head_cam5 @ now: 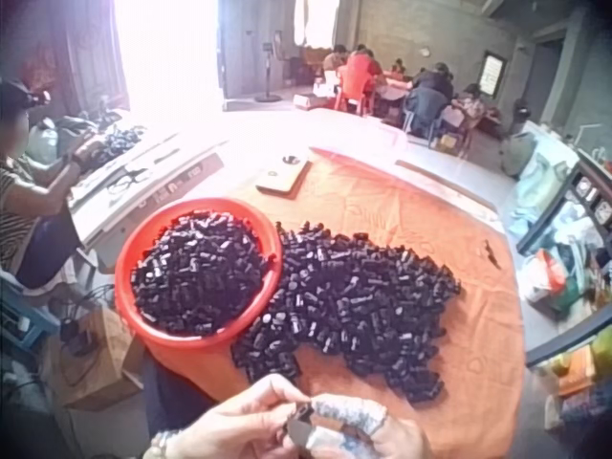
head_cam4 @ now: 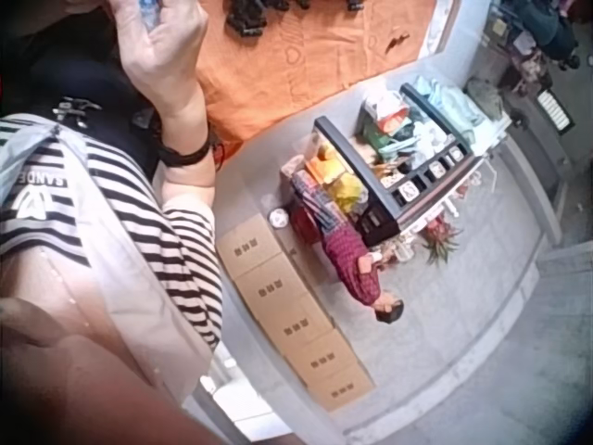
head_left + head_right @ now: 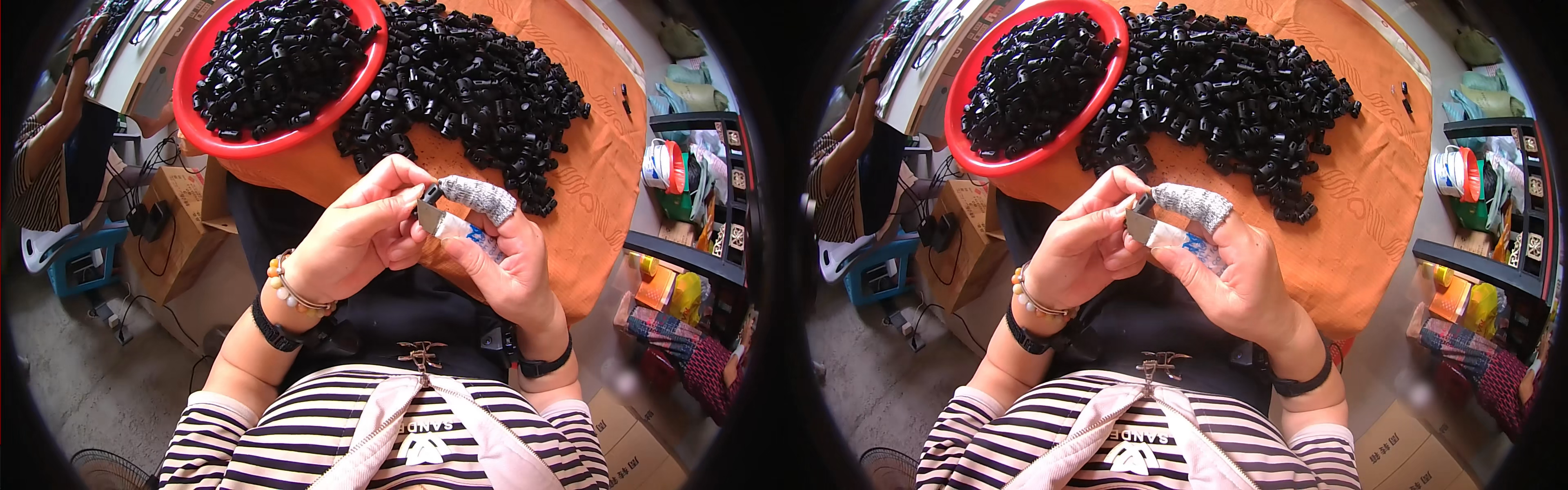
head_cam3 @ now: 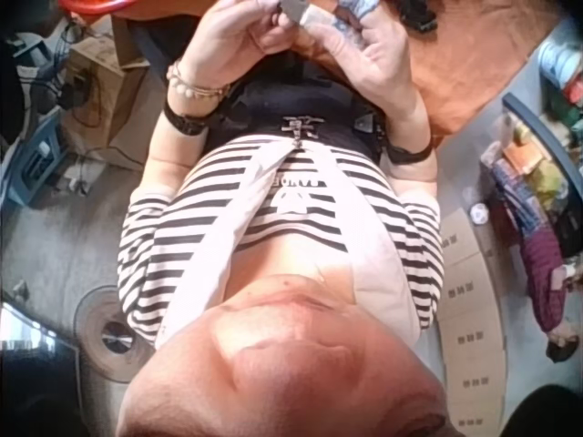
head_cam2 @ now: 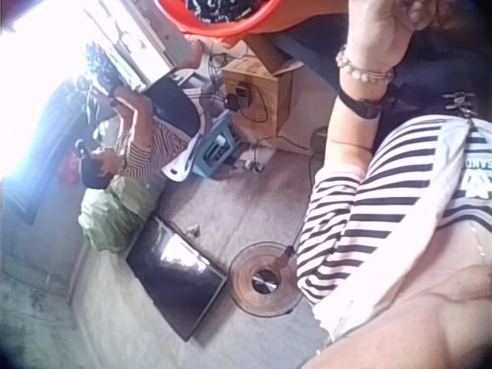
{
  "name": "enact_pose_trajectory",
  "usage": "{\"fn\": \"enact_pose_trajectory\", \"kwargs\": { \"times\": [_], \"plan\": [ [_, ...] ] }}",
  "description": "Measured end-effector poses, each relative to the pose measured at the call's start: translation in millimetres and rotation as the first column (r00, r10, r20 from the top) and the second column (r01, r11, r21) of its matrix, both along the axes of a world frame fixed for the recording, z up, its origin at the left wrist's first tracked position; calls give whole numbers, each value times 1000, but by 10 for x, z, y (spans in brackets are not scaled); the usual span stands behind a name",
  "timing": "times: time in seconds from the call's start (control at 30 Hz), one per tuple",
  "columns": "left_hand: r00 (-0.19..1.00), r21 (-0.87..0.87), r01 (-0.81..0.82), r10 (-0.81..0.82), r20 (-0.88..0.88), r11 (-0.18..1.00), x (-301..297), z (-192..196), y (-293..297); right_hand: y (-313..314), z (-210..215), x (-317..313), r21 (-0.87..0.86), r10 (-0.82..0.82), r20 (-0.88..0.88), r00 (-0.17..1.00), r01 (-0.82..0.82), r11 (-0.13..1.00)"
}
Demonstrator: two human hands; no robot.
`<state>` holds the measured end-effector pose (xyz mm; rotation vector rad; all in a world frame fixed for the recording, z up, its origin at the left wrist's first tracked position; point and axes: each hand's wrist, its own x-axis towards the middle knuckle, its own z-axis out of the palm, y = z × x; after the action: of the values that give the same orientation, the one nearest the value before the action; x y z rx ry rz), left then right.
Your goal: Inspecting and trimming small black plastic shoe components at a workbench.
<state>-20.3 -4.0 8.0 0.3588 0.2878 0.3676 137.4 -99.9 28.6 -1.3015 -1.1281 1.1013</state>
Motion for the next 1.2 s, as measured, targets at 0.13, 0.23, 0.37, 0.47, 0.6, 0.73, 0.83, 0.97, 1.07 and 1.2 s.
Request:
{"fn": "enact_pose_trajectory", "kwargs": {
  "times": [0.13, 0.23, 0.37, 0.47, 0.6, 0.73, 0.83, 0.97, 1.07, 1.2],
  "plan": [
    [1000, 7, 20, -20, 6, 1000, -9, -10, 19, 10, -3, -22, 34, -14, 0, 1000, 14, 999],
    [999, -29, 35, -35, 19, 999, -19, -10, 25, 5, -11, 63, 15, 17, 43, 999, -18, 1000],
    [998, -79, 52, -49, 39, 996, 0, -8, 12, -15, -3, 97, -22, 44, 76, 996, -42, 999],
    [998, -65, 49, -46, 49, 997, 2, -33, 16, -13, 25, -15, 7, -19, -62, 998, 19, 1000],
    [999, -13, -3, 4, 41, 1000, 13, -1, -2, -21, -11, -46, 37, -50, -28, 998, 51, 998],
    [1000, 7, -16, 15, 26, 1000, 8, 18, -10, -24, 12, -16, -14, -5, 9, 1000, 5, 1000],
    [999, 19, -42, 42, 3, 999, 7, 27, -16, -15, 10, -37, -2, -13, -10, 1000, 13, 1000],
    [999, 1, -2, 2, 44, 1000, -11, -5, 1, -11, 2, -34, 33, -14, -11, 1000, 14, 999],
    [999, 7, -6, 6, 34, 1000, 2, 0, -6, -2, 20, -34, 45, -13, 7, 1000, 13, 999],
    [999, 40, -34, 35, -22, 999, 5, 39, -13, 11, 32, -26, 40, -18, 19, 1000, 18, 999]
  ]
}}
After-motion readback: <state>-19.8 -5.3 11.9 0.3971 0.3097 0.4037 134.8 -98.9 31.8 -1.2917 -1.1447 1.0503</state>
